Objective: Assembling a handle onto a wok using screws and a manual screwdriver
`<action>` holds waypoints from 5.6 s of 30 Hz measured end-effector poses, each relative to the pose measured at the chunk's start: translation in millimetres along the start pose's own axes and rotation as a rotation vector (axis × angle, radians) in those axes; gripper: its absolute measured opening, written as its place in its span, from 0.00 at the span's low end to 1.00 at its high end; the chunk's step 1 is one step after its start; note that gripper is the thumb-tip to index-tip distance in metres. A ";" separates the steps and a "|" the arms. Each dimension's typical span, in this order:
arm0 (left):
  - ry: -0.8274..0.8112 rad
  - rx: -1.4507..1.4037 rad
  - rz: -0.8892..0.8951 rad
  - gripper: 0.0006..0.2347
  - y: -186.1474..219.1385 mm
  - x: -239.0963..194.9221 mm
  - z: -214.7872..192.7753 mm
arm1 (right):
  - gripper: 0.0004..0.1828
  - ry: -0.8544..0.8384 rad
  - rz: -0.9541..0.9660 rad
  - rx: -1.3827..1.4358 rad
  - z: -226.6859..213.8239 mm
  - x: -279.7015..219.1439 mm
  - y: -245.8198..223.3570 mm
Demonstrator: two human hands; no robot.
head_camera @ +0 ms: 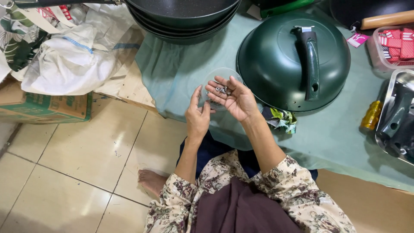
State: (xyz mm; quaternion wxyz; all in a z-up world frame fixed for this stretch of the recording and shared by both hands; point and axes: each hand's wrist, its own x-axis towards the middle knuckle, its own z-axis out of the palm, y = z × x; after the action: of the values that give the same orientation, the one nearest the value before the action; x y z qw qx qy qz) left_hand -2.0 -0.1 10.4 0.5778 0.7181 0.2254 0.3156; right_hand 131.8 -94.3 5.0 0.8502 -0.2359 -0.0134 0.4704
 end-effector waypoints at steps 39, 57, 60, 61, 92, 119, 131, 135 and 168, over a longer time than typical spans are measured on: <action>0.096 0.154 0.105 0.22 -55.9 -2.5 13.5 | 0.10 0.224 -0.594 -2.178 -19.5 30.9 37.6; 0.078 -0.259 -0.098 0.25 -75.0 23.6 -8.3 | 0.07 0.248 -0.483 -1.608 30.7 -17.7 -3.0; 0.064 -0.307 -0.118 0.25 -57.0 30.3 -23.9 | 0.07 0.243 -0.435 -1.563 30.6 -59.6 -30.6; 0.054 -0.309 -0.116 0.25 -62.1 34.6 -28.9 | 0.07 0.253 -0.440 -1.563 25.2 -75.5 -39.9; 0.110 0.093 -0.227 0.23 -84.8 110.0 -78.1 | 0.10 1.043 -0.392 -1.649 -182.9 -246.3 -175.7; -0.743 0.331 0.660 0.18 -13.8 -114.9 309.5 | 0.36 0.729 -0.788 -1.519 -139.4 -268.9 -145.2; -0.761 0.116 0.616 0.17 12.5 -105.4 272.7 | 0.21 0.843 -1.078 -1.302 -146.1 -263.8 -135.6; -0.572 -0.135 0.429 0.14 33.8 -78.3 231.2 | 0.15 0.888 -1.171 -1.333 -118.8 -242.0 -131.5; -0.245 -0.880 -0.578 0.24 -34.8 -4.6 186.0 | 0.27 0.401 -0.892 -0.422 -54.7 -187.1 -110.6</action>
State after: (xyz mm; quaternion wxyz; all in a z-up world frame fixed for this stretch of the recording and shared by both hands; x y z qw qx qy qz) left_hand 128.9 -123.0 -49.0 0.9094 0.3485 0.1914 0.1222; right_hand 128.7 -315.8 39.4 0.8877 -0.4582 -0.0440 -0.0040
